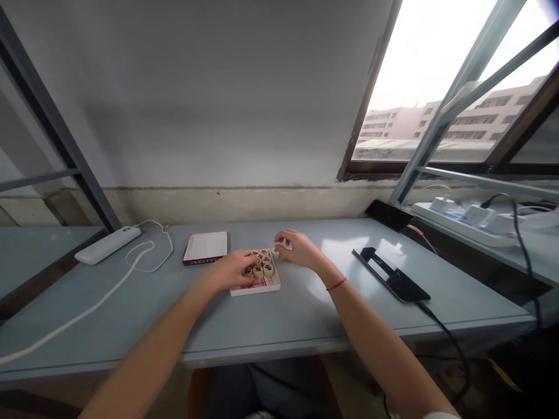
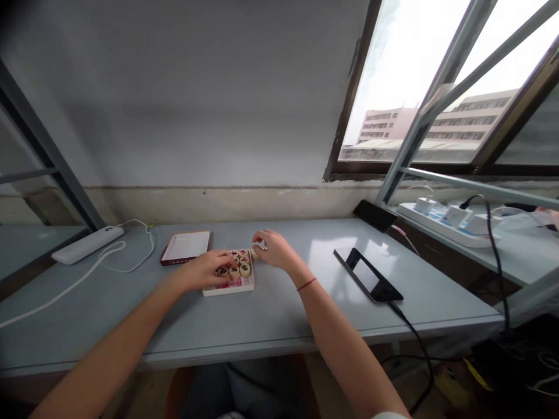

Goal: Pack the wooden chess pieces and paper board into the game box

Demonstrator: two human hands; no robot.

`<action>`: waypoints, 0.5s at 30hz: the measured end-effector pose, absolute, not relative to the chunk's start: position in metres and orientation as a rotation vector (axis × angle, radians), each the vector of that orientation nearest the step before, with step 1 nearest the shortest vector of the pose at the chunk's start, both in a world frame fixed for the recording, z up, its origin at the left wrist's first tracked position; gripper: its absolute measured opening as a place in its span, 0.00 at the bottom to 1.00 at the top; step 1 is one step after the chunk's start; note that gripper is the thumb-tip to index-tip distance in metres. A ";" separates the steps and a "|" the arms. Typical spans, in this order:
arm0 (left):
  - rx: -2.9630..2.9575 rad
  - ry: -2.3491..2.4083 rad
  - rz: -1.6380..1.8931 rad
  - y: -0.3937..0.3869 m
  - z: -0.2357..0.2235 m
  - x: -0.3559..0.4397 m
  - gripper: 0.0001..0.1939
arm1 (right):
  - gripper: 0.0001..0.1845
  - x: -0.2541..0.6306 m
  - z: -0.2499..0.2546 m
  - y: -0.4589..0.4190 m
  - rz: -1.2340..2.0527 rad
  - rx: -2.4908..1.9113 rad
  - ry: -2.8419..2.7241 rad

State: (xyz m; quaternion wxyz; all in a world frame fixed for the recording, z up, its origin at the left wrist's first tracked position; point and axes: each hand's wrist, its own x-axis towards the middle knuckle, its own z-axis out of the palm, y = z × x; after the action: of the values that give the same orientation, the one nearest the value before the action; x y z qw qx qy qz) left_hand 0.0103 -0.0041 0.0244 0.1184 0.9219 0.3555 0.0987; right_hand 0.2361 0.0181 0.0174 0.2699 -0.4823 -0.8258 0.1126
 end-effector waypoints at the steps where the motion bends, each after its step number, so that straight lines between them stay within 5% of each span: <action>1: 2.690 1.037 0.286 -0.005 0.025 0.010 0.11 | 0.12 0.238 0.015 0.022 0.243 -1.301 -2.213; 5: 2.697 1.040 0.263 -0.007 0.029 0.010 0.12 | 0.19 0.238 0.005 0.032 0.222 -1.232 -2.387; 15: 2.662 1.037 0.277 -0.007 0.029 0.010 0.13 | 0.15 0.241 0.009 0.034 0.265 -1.233 -2.303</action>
State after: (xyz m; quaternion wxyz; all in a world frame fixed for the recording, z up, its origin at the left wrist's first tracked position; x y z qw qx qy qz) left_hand 0.0104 -0.0073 0.0289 0.1354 0.9188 0.3581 0.0956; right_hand 0.2411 0.0336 0.0086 0.2551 -0.4542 -0.8480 0.0977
